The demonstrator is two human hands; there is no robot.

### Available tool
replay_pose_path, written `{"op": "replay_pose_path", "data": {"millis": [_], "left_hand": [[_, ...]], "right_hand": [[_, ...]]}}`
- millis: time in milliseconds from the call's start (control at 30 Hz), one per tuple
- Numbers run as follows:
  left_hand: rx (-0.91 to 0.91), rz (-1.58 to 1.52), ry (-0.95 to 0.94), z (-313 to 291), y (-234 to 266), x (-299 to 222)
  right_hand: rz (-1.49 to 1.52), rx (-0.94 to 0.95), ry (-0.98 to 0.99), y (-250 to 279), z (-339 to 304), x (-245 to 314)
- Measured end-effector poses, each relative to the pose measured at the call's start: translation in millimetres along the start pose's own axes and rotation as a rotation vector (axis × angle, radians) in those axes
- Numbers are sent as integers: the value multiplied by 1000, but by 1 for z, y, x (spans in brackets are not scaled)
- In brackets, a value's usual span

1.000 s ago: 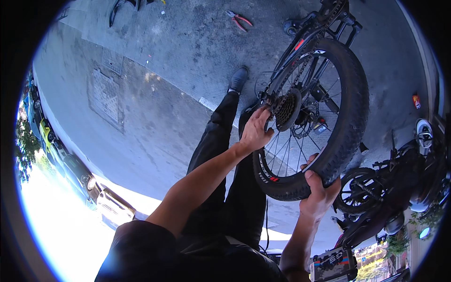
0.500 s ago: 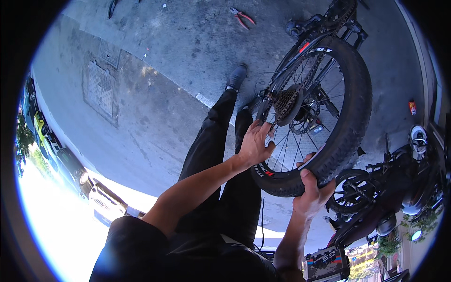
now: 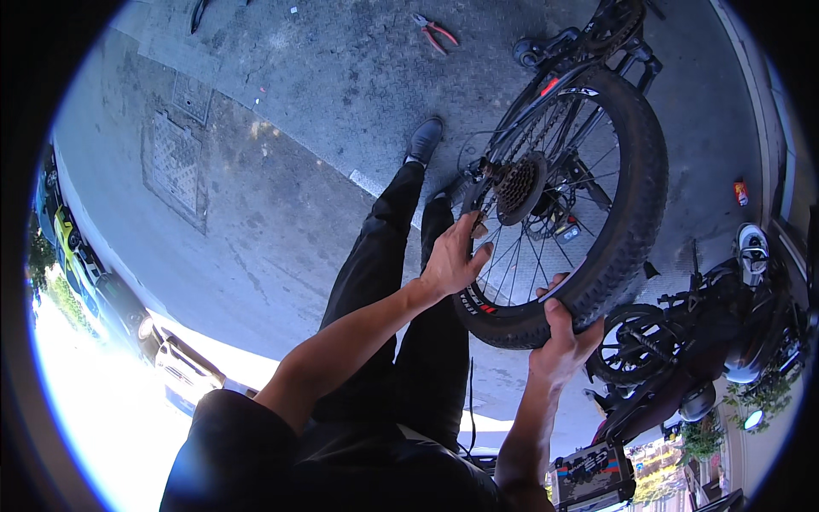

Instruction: The person removes a bicycle tire from the rim, installs a new inner tube, and seats the tire back onto the rim. They then inflate the tire and mount the wheel onto the bicycle frame, securing it with a power tool.

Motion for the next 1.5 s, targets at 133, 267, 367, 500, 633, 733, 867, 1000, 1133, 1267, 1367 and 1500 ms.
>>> {"op": "replay_pose_path", "data": {"millis": [133, 267, 367, 500, 633, 733, 867, 1000, 1133, 1267, 1367, 1500], "left_hand": [[-15, 24, -30, 15, -3, 6], [-55, 48, -130, 30, -7, 28], [-138, -88, -40, 39, -12, 45], [-206, -213, 137, 60, 0, 41], [-56, -80, 230, 82, 13, 41], [-41, -69, 266, 83, 14, 42], [-77, -56, 261, 81, 17, 46], [-106, -99, 266, 82, 19, 51], [-96, 80, 363, 85, 20, 28], [-310, 278, 85, 91, 14, 58], [-391, 286, 86, 95, 9, 78], [-543, 13, 449, 96, 7, 102]], "right_hand": [[-3, 10, 9, 2, 2, -5], [7, 34, 27, 3, 3, 0], [7, 31, 12, 2, 2, 2], [27, 9, 13, 1, 1, 0], [10, 13, 24, 0, 0, 2], [-5, 7, 15, -1, 0, 2], [3, -16, 1, -4, -3, 2], [24, -42, 16, -5, -3, -2], [30, -43, 22, -4, -1, -9], [3, -13, 24, -5, -2, -15], [17, -20, 20, -5, -3, -16], [48, -8, 22, -5, -2, -22]]}}
Point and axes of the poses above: each hand's wrist, its own z-axis towards the middle knuckle, its own y-axis out of the back of the hand, x = y × z, the point moved 4 cm from there along z, towards the middle knuckle, and after that the axes turned 9 degrees about -z, right-handed, at the moved point
